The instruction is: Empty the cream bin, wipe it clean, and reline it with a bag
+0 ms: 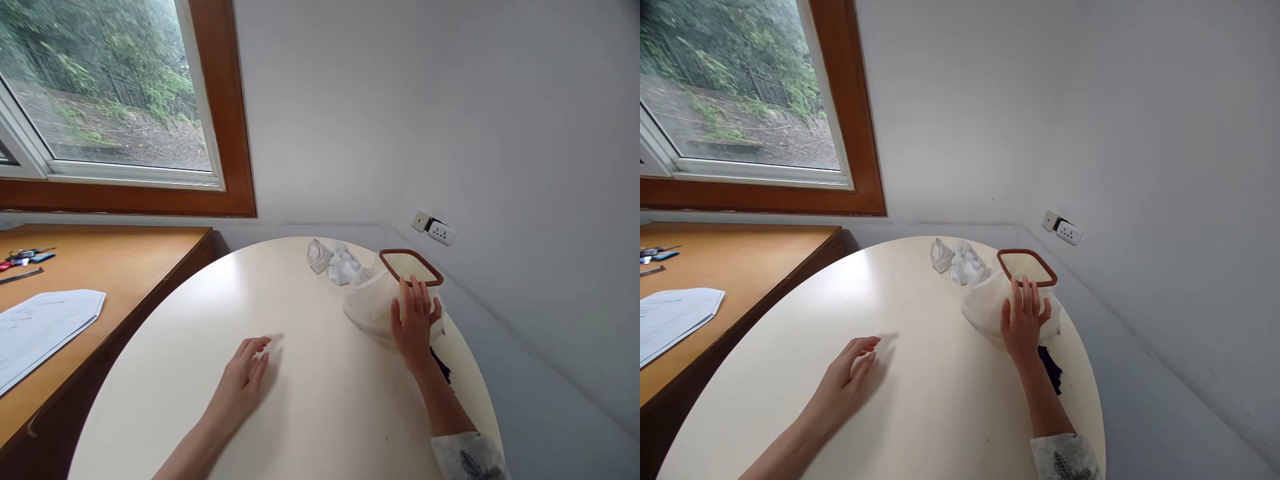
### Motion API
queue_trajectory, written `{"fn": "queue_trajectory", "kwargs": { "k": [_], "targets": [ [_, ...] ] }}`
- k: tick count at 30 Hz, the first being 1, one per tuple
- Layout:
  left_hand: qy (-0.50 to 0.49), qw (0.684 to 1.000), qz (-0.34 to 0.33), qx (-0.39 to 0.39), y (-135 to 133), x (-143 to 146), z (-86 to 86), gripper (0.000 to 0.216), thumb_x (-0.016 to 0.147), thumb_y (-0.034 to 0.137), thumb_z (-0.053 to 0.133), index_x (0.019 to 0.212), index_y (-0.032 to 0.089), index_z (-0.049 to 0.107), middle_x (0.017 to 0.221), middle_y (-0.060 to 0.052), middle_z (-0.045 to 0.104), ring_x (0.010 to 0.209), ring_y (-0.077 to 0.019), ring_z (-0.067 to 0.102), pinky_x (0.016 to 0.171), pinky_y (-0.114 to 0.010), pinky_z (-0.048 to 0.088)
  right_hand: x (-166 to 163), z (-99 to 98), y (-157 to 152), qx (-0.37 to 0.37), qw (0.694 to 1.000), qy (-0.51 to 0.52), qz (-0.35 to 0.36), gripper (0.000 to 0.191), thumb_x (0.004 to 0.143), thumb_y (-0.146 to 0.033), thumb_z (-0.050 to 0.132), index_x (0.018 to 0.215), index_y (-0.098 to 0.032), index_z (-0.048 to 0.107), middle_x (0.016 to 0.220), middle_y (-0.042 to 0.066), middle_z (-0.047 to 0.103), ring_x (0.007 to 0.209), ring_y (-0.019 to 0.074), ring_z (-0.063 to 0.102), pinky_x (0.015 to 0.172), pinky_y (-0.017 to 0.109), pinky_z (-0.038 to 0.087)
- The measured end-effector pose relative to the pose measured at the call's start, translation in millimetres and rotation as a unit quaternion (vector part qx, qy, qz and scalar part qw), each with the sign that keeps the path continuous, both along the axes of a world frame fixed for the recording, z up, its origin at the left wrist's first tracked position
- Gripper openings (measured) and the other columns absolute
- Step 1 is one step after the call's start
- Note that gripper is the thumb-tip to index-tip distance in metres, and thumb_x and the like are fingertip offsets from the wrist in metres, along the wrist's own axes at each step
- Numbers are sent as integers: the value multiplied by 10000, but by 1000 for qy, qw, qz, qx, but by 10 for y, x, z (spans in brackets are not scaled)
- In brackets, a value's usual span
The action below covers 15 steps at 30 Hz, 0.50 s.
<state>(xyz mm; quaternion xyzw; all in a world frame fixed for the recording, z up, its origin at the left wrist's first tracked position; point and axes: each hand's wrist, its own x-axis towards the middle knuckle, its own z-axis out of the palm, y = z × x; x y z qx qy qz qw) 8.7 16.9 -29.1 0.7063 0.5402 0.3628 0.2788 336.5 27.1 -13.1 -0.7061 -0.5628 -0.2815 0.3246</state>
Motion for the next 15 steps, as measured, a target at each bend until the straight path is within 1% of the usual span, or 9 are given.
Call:
{"fn": "queue_trajectory", "kwargs": {
  "k": [3,5,7,9,12,14,15],
  "targets": [
    [6,1000,-7,0,10,-16,1,311,892,437,338,1051,260,538,1075,-70,550,915,-206,609,741,-338,520,-1,-6,7,-2,1000,5,-1,472,915,-268,252,1379,-193,303,1424,128,336,1324,279,250,1032,530,81],
    [17,1000,-17,-3,19,-34,7,303,895,423,340,1061,257,533,1080,-75,548,930,-203,606,722,-318,525,11,-3,13,11,1000,10,5,460,918,-275,266,1365,-182,323,1381,132,394,1303,273,280,1034,526,76],
    [29,999,-29,-8,23,-51,19,297,898,411,342,1073,254,524,1089,-78,546,952,-200,599,708,-298,528,35,2,16,38,999,22,8,451,918,-301,290,1343,-167,355,1287,140,477,1245,271,348,1030,523,96],
    [41,998,-38,-11,20,-61,40,291,900,406,347,1087,256,513,1101,-77,544,979,-200,587,717,-293,528,63,9,16,65,997,33,5,437,908,-344,328,1294,-163,422,1150,137,546,1153,273,416,1015,520,137],
    [57,997,-52,-8,6,-64,76,281,898,398,366,1101,261,503,1111,-72,544,1027,-207,562,774,-310,518,87,24,4,81,996,22,12,333,887,-369,395,1097,-181,573,926,94,596,1035,256,472,996,498,180],
    [60,996,-58,-1,-3,-60,92,274,895,393,379,1100,260,501,1112,-73,543,1047,-214,549,793,-318,513,69,47,-19,87,996,7,34,240,877,-344,436,930,-189,612,810,63,602,977,233,502,992,475,191],
    [61,996,-63,-1,-8,-57,95,273,893,393,385,1103,259,497,1120,-77,537,1052,-220,546,771,-313,518,46,65,-39,94,994,2,49,207,872,-327,454,868,-191,609,769,51,600,952,222,516,989,464,198]
  ]
}}
